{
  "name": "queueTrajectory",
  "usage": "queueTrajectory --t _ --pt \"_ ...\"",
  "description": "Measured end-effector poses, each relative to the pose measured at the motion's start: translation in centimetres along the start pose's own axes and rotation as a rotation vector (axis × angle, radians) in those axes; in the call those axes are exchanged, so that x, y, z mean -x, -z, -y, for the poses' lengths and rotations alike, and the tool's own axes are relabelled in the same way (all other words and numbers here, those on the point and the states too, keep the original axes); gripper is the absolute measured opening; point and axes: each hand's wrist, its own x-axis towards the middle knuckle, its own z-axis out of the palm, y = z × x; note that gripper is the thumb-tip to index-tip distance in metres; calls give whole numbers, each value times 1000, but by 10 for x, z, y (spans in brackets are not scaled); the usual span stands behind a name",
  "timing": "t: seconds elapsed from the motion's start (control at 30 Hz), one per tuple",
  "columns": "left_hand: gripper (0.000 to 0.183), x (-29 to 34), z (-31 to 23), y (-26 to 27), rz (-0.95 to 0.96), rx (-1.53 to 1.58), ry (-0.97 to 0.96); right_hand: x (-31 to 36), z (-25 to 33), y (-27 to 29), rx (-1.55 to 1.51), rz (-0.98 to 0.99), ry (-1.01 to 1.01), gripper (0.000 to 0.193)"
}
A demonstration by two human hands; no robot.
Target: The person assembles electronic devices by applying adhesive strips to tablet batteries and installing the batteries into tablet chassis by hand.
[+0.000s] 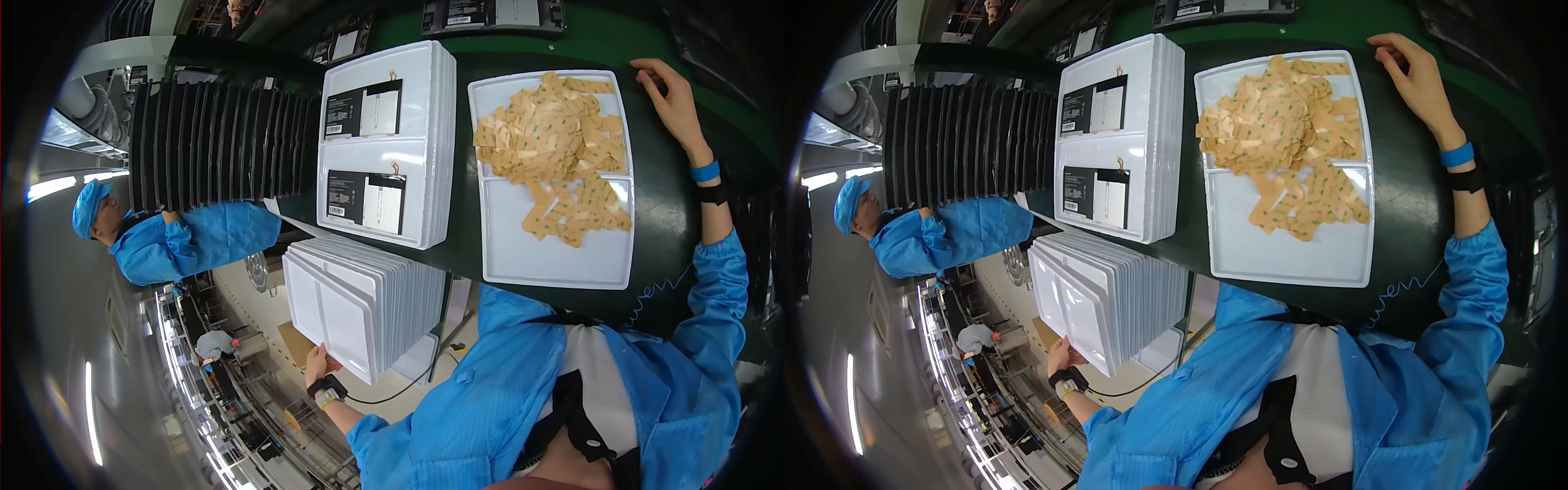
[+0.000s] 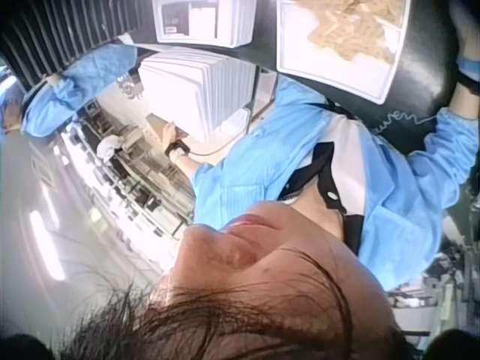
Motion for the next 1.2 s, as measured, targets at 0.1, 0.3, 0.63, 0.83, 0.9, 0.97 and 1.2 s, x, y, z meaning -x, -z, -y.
queueTrajectory --t 0.1,0.3,0.63,0.83,0.9,0.97,1.2 --pt "44 -9 5 -2 -61 101 -309 -2 1 -1 4 5 -2 22" --pt "39 8 -74 18 67 -350 65 2 -2 1 6 -13 5 22" --pt "93 17 -211 -11 -414 -776 -864 -1 -5 -2 16 10 58 20" --pt "108 33 -227 -61 -153 -579 -596 0 6 4 44 5 19 20" --pt "98 22 -218 -51 -141 -526 -637 -2 7 4 58 16 21 20" --pt "92 28 -234 -47 -166 -597 -648 -1 -1 2 38 1 37 20" --pt "71 137 -380 -112 -44 -490 -1534 1 9 7 -11 -25 3 17"
